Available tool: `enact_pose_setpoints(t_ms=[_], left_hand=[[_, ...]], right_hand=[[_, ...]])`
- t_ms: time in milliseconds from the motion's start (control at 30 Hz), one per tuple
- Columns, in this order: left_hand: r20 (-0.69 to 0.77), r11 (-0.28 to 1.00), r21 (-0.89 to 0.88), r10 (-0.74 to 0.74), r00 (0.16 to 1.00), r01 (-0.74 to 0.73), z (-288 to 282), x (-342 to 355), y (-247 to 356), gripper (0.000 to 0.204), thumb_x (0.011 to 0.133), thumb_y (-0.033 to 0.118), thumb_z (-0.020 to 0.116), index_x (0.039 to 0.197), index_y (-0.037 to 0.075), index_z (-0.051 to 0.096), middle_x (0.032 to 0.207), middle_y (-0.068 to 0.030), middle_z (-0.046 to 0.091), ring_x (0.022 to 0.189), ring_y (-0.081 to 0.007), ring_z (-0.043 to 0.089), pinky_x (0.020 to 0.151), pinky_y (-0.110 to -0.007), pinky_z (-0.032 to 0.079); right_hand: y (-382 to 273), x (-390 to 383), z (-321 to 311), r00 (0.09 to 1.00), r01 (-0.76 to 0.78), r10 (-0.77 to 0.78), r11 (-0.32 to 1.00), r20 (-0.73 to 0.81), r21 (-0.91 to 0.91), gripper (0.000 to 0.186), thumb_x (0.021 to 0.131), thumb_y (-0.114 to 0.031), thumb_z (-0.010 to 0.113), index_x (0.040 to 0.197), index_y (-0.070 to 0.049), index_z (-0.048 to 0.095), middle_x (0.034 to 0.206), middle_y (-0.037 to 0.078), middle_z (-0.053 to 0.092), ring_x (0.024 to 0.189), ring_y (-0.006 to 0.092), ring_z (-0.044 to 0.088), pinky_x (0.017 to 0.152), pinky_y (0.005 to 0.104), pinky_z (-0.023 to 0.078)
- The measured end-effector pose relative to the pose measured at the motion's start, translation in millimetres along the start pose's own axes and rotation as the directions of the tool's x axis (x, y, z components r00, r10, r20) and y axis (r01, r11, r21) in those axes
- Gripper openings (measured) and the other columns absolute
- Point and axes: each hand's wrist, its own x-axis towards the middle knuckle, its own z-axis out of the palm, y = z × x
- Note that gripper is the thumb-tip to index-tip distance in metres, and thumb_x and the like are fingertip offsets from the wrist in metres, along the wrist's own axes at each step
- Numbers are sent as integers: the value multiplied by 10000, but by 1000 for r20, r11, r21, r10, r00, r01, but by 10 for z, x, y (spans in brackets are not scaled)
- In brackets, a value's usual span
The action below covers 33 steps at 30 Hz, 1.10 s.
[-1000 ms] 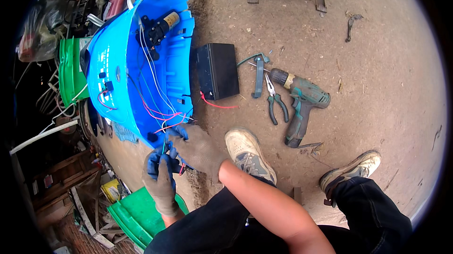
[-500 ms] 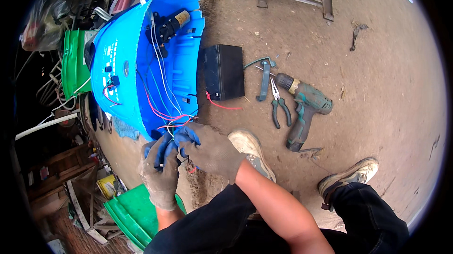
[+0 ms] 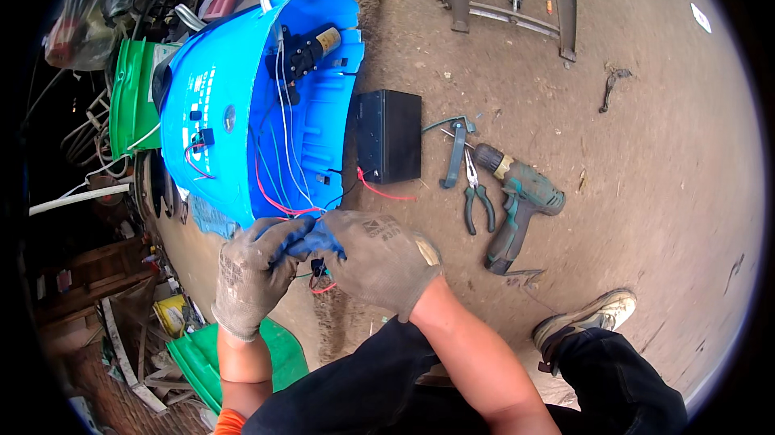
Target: The person strips the insulation from several colored wires and twists the exposed ends. They then insert these wires into a small black electronic component and secure the connections using yellow wire connectors.
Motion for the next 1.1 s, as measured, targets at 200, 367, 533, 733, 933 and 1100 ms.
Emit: enact_pose_setpoints(t_ms=[200,367,533,733,933,1100], left_hand=[[-24,998,-59,13,1000,-14,26,31,-49,395,696,-15,721,1083,63,717,954,-131,712,812,-337,694,689,-413,549],[-94,994,-58,82,992,-88,111,19,-143,401,676,-30,715,1071,44,706,941,-132,714,807,-321,703,679,-410,553],[-94,996,-56,58,994,-63,120,21,-104,382,672,-30,715,1048,32,702,935,-135,715,787,-318,706,670,-408,554],[-75,998,-15,52,996,-53,97,35,-82,373,687,-21,709,1054,38,703,924,-126,711,786,-321,697,661,-396,541],[-81,1000,6,-6,997,7,142,57,-5,364,744,11,711,1105,59,706,933,-119,708,779,-323,690,663,-410,531],[-100,996,75,-48,994,56,216,-51,157,529,792,65,749,1304,64,618,1089,-150,684,864,-336,684,733,-426,535]], right_hand=[[-15,-19,144,987,66,-71,997,-145,-42,270,883,-199,652,1070,-9,612,939,200,671,850,368,684,727,457,534],[-90,68,9,949,-314,261,834,178,453,276,939,-250,626,1067,-6,637,969,215,680,867,378,680,748,456,529],[-48,120,89,916,-398,337,834,218,383,285,965,-269,601,1071,-7,640,961,232,677,905,413,665,768,473,524],[-38,5,126,986,-156,160,984,-45,81,250,921,-229,642,1073,-31,652,1069,210,667,939,420,654,772,471,528],[104,17,137,993,-31,58,967,-101,252,295,886,-187,695,1131,-26,664,1018,149,676,845,296,661,728,387,536],[75,-54,-124,912,-287,386,843,-140,456,282,936,-103,650,1190,15,675,922,32,713,740,68,595,658,228,499]])
